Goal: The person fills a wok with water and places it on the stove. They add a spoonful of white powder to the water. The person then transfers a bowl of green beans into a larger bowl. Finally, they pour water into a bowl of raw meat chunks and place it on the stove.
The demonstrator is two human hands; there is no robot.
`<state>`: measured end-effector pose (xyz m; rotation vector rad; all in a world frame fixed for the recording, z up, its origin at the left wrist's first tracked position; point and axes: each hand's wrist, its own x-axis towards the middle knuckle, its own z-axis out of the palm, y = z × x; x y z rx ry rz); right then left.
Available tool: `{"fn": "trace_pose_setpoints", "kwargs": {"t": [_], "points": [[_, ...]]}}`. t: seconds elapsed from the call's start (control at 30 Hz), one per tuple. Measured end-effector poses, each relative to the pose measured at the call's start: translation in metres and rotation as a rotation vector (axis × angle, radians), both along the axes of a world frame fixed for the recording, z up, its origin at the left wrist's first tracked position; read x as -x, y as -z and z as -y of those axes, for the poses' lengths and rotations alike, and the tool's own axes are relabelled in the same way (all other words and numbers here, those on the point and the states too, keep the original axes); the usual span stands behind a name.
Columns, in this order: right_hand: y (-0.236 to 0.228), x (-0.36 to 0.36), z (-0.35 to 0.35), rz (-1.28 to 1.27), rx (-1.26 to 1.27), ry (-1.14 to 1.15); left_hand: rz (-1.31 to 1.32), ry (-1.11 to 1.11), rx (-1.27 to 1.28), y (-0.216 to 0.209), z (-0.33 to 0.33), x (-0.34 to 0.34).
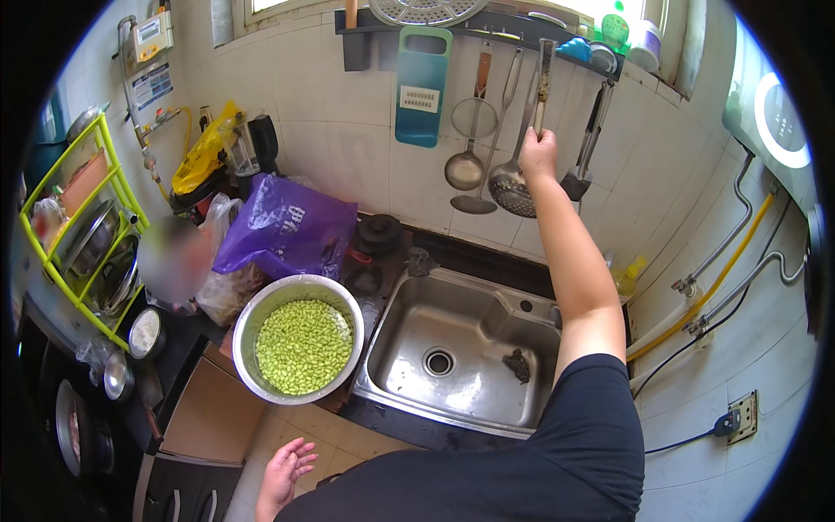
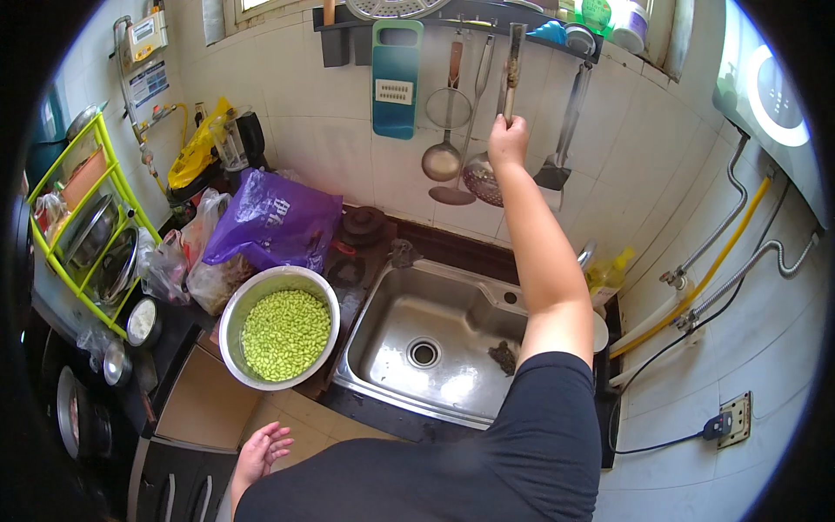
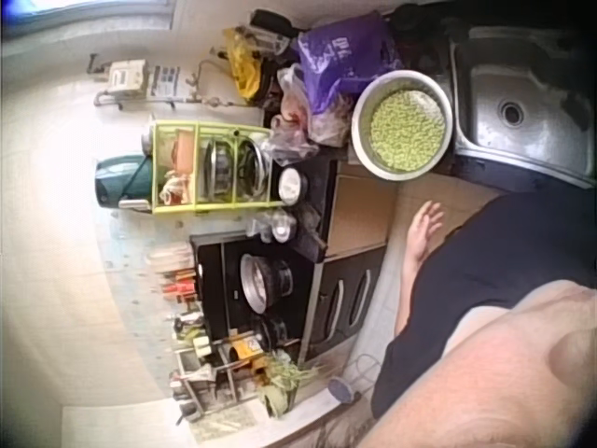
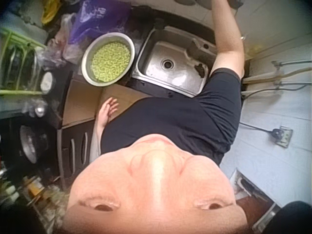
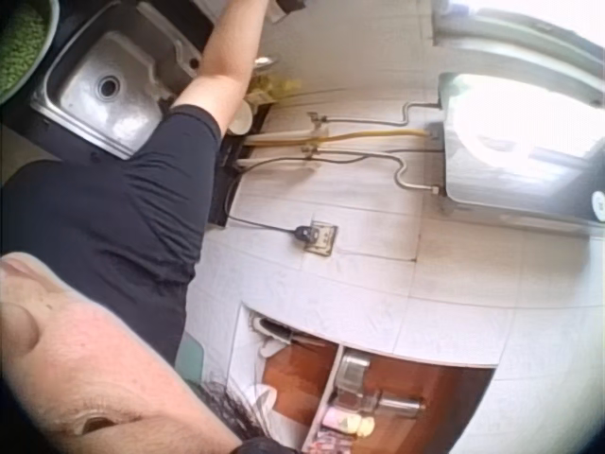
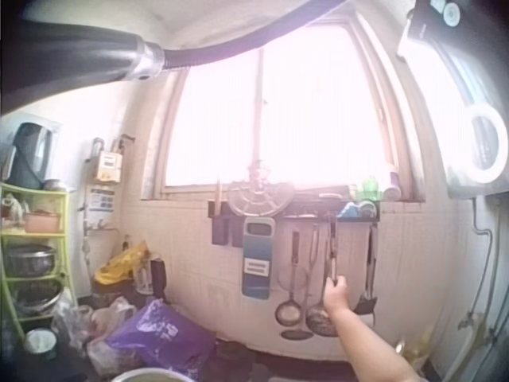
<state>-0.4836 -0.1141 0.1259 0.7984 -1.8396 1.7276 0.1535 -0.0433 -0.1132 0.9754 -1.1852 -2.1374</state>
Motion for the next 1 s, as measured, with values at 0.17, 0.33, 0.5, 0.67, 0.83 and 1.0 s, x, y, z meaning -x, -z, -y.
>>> {"fn": "trace_pose_setpoints", "kwargs": {"t": [0.17,0.33,0.5,0.67,0.83,1.0], "points": [[-0.024,-0.096,-0.021,0.284,0.003,-0.484,0.061,0.005,0.006,-0.002,0.002,-0.005],[-0.007,-0.216,-0.03,0.288,0.001,-0.967,0.138,0.121,0.129,-0.003,0.001,-0.007],[0.034,-0.343,-0.018,0.405,0.222,-1.654,0.006,0.063,0.028,-0.001,-0.009,-0.017],[0.096,-0.468,0.001,0.546,0.079,-1.954,-0.574,-0.215,-0.024,0.014,-0.031,-0.058],[0.162,-0.564,0.007,0.142,-0.436,-2.107,-0.294,-0.692,-0.167,0.034,-0.051,-0.138],[0.184,-0.628,0.038,0.569,-1.374,-2.383,-0.105,-1.178,-0.122,0.053,-0.076,-0.26]]}}
